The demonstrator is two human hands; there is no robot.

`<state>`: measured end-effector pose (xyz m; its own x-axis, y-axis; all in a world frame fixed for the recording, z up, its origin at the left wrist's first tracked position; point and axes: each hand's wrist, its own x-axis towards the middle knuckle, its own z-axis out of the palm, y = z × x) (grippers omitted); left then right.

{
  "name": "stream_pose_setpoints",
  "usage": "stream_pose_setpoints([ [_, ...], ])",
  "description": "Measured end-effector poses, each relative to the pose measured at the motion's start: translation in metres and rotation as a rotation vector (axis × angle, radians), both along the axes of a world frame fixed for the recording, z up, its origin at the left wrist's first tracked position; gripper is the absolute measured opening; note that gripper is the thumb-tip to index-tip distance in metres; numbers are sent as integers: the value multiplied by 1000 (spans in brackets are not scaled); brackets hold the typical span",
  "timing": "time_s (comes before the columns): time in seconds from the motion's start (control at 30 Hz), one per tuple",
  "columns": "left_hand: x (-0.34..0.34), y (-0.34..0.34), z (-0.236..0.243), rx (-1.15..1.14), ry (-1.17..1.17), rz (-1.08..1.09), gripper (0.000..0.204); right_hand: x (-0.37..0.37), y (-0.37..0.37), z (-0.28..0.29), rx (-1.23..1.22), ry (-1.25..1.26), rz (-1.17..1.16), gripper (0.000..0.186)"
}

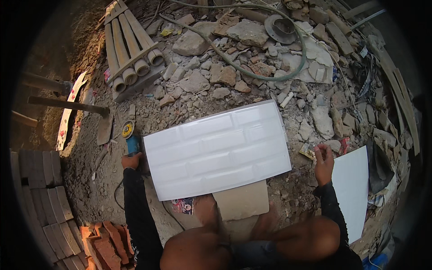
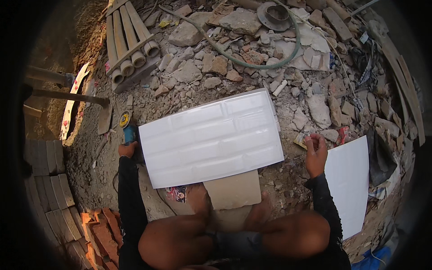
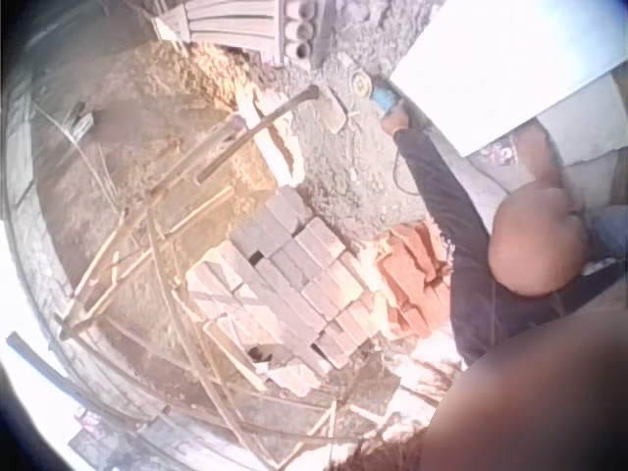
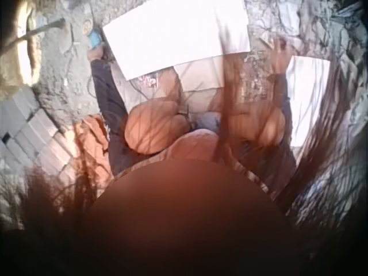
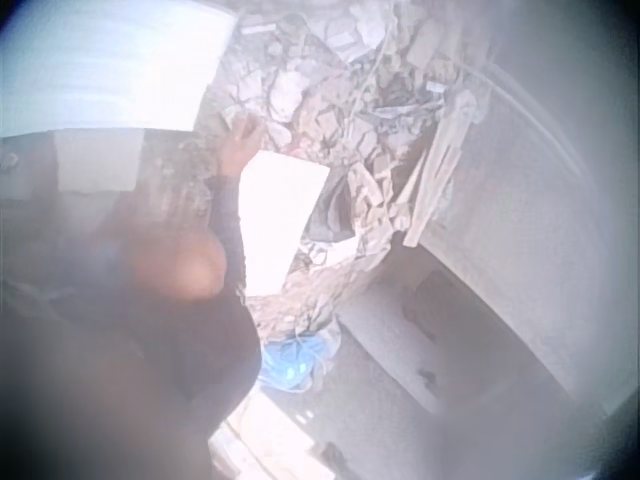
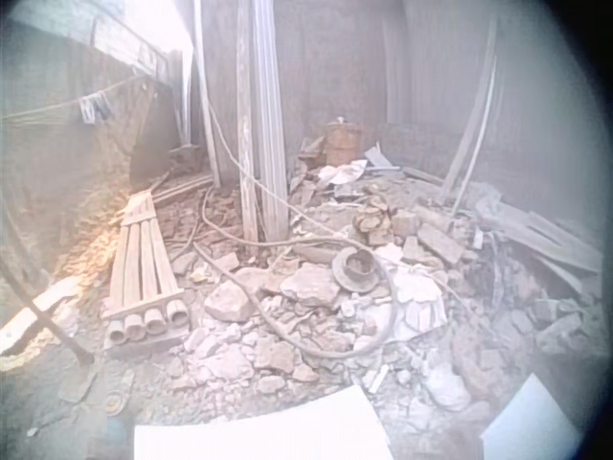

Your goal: The person positions a white rectangular tile on the ground and uses an angle grinder to cut along its edge. After finishing one tile, the person sets it aside and repeats the process on a second tile.

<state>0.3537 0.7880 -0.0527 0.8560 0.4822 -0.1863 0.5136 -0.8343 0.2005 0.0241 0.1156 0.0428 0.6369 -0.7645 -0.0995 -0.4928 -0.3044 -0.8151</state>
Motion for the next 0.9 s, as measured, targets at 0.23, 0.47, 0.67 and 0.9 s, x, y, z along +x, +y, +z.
stream_pose_setpoints([
  [0.23, -80, -38, 147, -587, -82, 49, 61, 43, 54, 68, 128, -21, 464, 40],
  [0.47, -160, -212, 255, -929, 15, -328, 56, 102, 203, 89, 767, 3, 1114, 77],
  [0.67, -190, -348, 220, -458, -267, -975, 50, 84, 213, 104, 1235, -350, 321, 55],
  [0.9, -250, -409, 231, -707, -104, -974, 88, 45, 129, 92, 1119, -565, 367, 23],
])
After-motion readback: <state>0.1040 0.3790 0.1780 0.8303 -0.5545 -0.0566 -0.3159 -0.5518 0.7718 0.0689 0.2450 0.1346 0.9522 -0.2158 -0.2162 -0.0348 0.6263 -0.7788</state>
